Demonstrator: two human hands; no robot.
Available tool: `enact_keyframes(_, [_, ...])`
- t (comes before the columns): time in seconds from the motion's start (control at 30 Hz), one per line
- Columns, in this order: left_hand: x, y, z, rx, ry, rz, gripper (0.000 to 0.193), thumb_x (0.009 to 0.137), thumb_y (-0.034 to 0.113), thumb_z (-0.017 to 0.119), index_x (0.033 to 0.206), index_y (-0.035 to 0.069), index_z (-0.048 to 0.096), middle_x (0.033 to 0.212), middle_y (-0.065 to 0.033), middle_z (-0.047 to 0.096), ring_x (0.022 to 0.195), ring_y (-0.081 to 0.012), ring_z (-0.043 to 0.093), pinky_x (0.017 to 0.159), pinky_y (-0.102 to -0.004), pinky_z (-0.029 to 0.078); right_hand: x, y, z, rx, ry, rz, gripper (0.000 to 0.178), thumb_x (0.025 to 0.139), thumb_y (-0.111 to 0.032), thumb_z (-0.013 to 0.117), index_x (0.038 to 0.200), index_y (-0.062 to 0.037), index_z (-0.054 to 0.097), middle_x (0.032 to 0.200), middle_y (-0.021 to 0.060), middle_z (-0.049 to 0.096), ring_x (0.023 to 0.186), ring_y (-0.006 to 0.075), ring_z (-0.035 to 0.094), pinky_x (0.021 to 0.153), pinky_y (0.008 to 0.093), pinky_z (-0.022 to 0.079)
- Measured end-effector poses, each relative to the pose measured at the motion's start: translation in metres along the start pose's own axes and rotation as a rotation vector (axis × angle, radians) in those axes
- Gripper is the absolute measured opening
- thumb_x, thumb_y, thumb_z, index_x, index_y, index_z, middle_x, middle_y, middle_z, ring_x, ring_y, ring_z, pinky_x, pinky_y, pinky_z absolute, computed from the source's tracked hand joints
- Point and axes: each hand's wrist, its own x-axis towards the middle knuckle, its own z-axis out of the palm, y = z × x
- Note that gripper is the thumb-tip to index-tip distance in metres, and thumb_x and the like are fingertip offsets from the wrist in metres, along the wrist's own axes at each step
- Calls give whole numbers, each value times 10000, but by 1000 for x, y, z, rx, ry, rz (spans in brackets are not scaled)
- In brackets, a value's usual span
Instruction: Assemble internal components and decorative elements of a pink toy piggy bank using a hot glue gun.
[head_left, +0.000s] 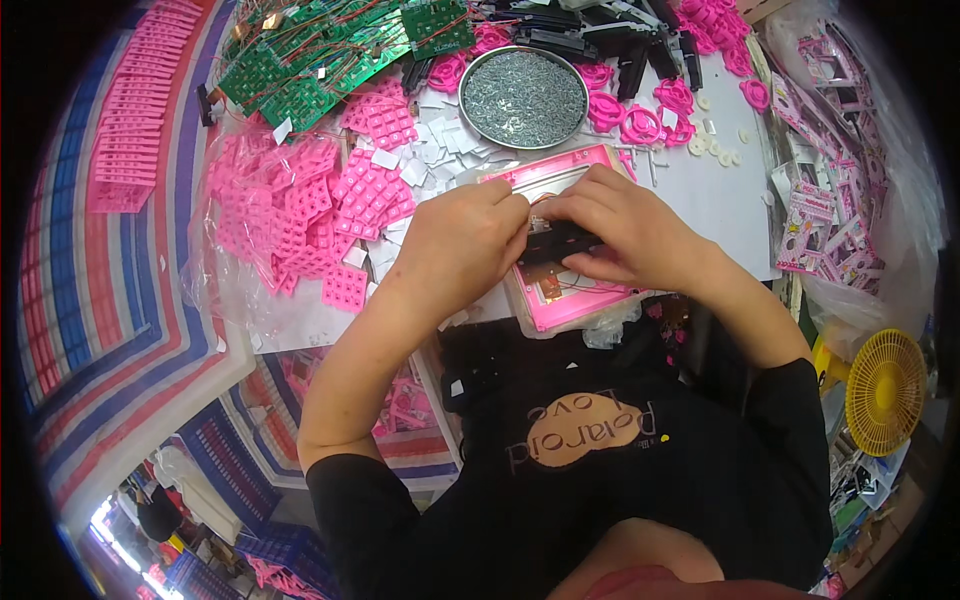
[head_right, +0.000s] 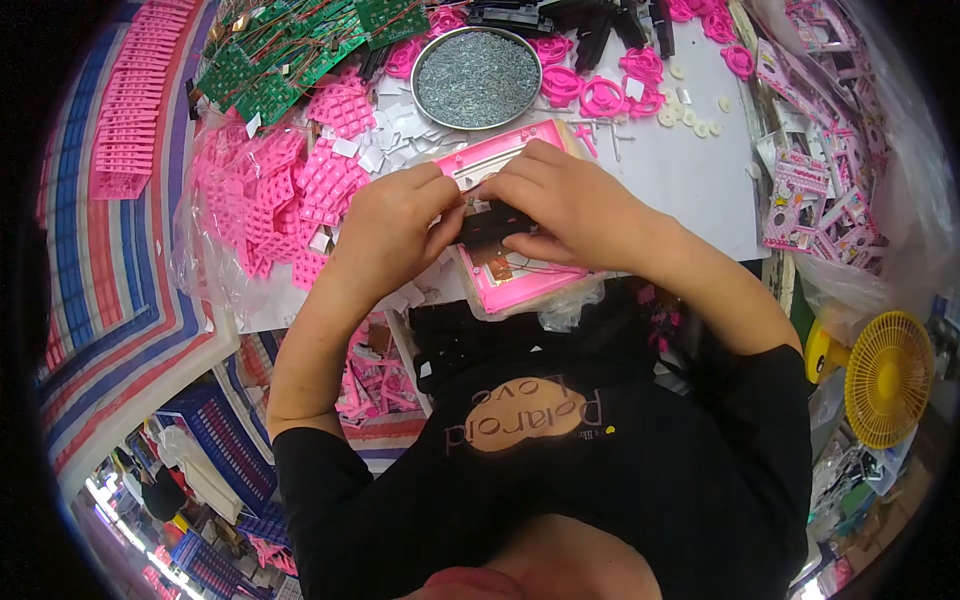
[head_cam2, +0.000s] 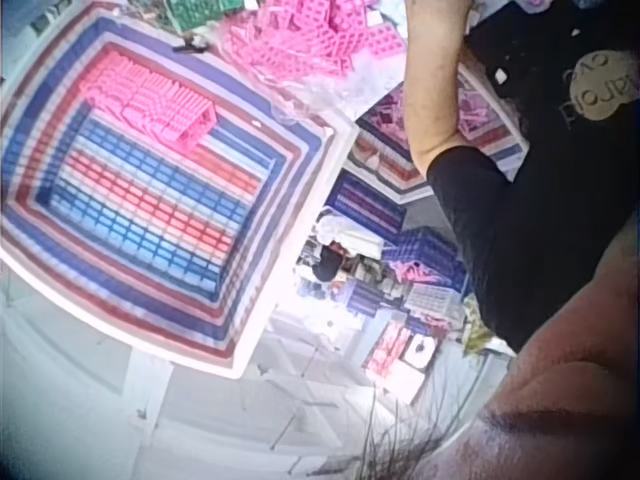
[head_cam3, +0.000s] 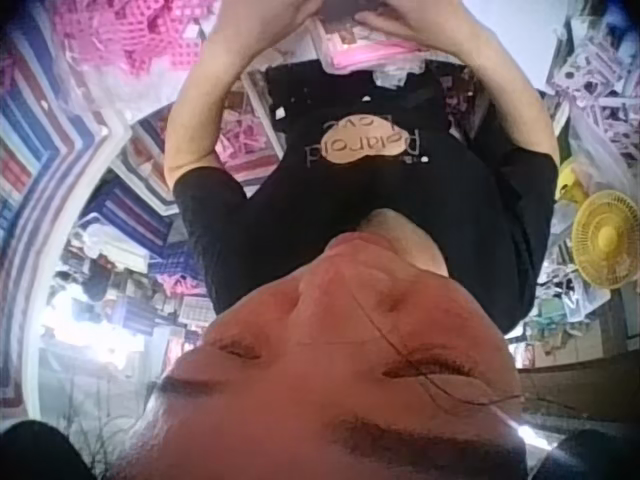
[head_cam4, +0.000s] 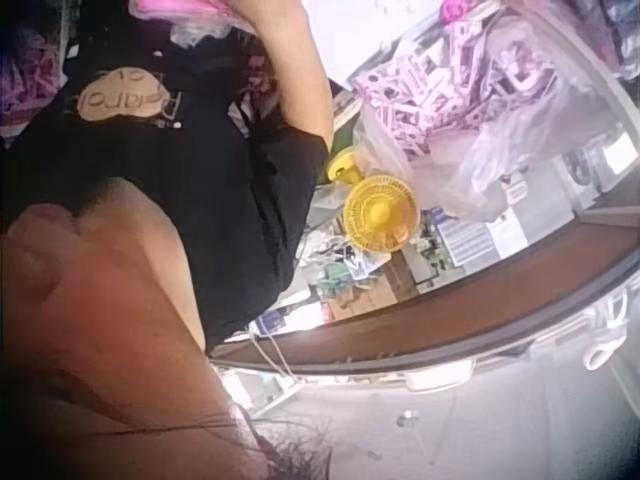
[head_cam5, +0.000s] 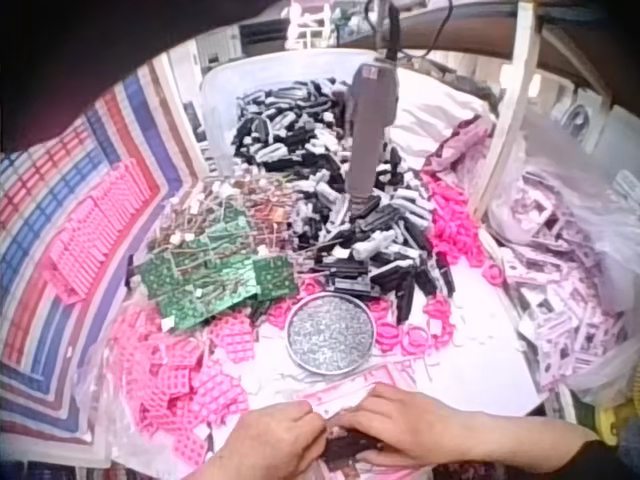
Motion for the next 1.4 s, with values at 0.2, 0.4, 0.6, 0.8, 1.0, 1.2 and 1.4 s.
enact_keyframes(0.2, [9, -7, -5, -19, -58, 36, 114, 824, 88, 712, 863, 40, 616, 801, -120, 602, 734, -342, 639, 630, -441, 513, -3, -5, 5, -17, 89, -4, 605, 722, -130, 828, 1261, -27, 573, 1132, 130, 629, 1058, 350, 575, 924, 435, 502])
enact_keyframes(0.4, [12, -10, -7, 28, -208, 125, 124, 818, 81, 703, 914, 35, 641, 821, -121, 616, 758, -334, 654, 641, -441, 525, 0, -10, 2, -61, 15, -9, 572, 708, -126, 835, 1230, -78, 608, 1168, 87, 620, 1094, 323, 563, 929, 416, 513])
enact_keyframes(0.6, [-10, 1, 1, -71, -112, 38, 182, 858, 85, 684, 1029, 36, 722, 811, -120, 654, 743, -318, 662, 650, -402, 532, 3, -11, 0, -175, -38, -57, 476, 710, -139, 822, 1145, -113, 631, 1127, 40, 622, 1045, 275, 574, 818, 375, 553])
enact_keyframes(0.8, [-2, -3, 4, -409, -215, -436, 168, 895, 138, 709, 959, -17, 728, 750, -91, 700, 635, -170, 642, 605, -315, 502, 9, -23, -3, -296, -78, -69, 345, 742, -143, 774, 1060, -100, 647, 1080, 25, 624, 968, 245, 579, 736, 351, 554])
enact_keyframes(1.0, [5, -9, 3, -533, -350, -521, 166, 888, 127, 723, 926, -34, 727, 733, -37, 684, 661, -73, 612, 606, -263, 491, 11, -36, -4, -425, -75, -137, 194, 772, -143, 677, 944, -52, 673, 1044, 57, 630, 993, 240, 580, 743, 329, 551])
enact_keyframes(1.2, [1, -14, 9, -654, -410, -608, 165, 882, 110, 708, 932, -46, 722, 771, -30, 696, 697, -68, 616, 632, -254, 502, 17, -37, -8, -354, -126, -103, 185, 766, -155, 678, 911, -40, 681, 1020, 66, 621, 998, 236, 576, 767, 329, 550])
enact_keyframes(1.4, [5, -17, 8, -679, -442, -629, 159, 874, 102, 712, 931, -46, 719, 786, -37, 705, 708, -74, 623, 641, -252, 504, 16, -37, -6, -391, -129, -113, 194, 744, -168, 690, 884, -34, 678, 981, 63, 619, 994, 230, 569, 763, 315, 541])
